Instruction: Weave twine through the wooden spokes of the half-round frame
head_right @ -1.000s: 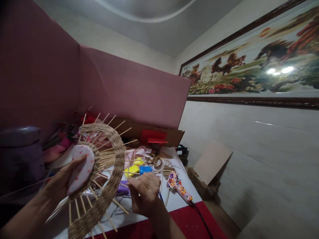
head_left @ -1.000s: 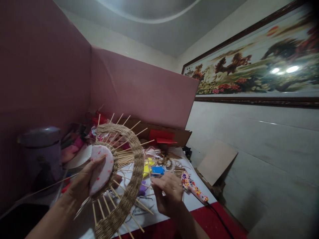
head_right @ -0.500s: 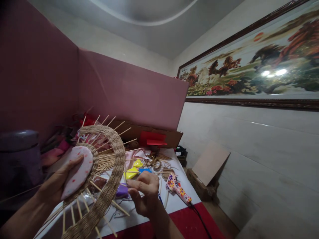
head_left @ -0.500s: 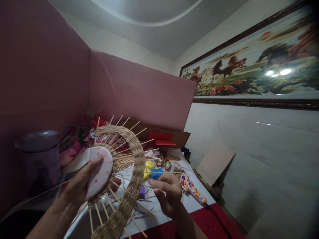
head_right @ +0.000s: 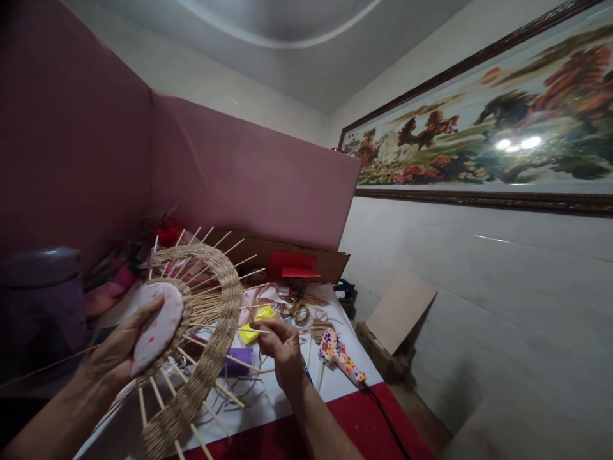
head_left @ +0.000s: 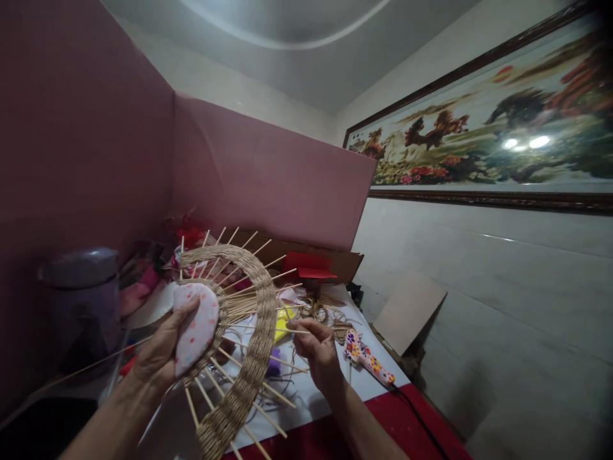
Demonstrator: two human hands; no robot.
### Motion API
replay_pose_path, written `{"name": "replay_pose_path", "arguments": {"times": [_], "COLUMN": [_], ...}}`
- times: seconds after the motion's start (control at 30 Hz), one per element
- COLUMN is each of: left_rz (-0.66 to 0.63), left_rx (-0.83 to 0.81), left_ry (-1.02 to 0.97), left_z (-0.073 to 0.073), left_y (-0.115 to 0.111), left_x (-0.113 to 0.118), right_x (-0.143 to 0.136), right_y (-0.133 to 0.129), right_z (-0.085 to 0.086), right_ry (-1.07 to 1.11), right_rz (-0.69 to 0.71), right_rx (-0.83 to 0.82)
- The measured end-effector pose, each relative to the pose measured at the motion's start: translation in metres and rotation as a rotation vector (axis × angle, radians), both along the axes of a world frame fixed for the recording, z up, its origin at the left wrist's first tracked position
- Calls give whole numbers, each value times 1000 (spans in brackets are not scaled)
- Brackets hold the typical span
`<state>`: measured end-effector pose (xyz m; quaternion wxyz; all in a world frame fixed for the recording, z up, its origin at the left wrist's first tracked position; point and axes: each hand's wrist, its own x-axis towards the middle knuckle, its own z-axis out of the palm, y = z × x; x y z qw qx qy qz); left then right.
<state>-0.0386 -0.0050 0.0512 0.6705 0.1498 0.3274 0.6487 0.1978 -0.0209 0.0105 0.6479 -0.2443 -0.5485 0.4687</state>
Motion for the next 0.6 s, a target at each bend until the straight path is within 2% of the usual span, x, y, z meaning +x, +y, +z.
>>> {"name": "replay_pose_path", "arguments": {"times": [0.13,0.4,0.5,0.6], "left_rz": [-18,-36,-38,26], "left_rx": [46,23,7,-25], "left_ry": [55,25,9,5], "left_z": [-5,-12,-11,-6], "left_y": [3,4,4,2], "left_x": [0,1,2,4], "right_x": [-2,-3,-4,-2], "right_y": [-1,-5,-7,-8], "right_z": [-3,1,3,6], "right_ry": [-158,-360,-432,-444], "right_rz": [-126,-260,-269,-262], "right_rx": [65,258,337,292]}}
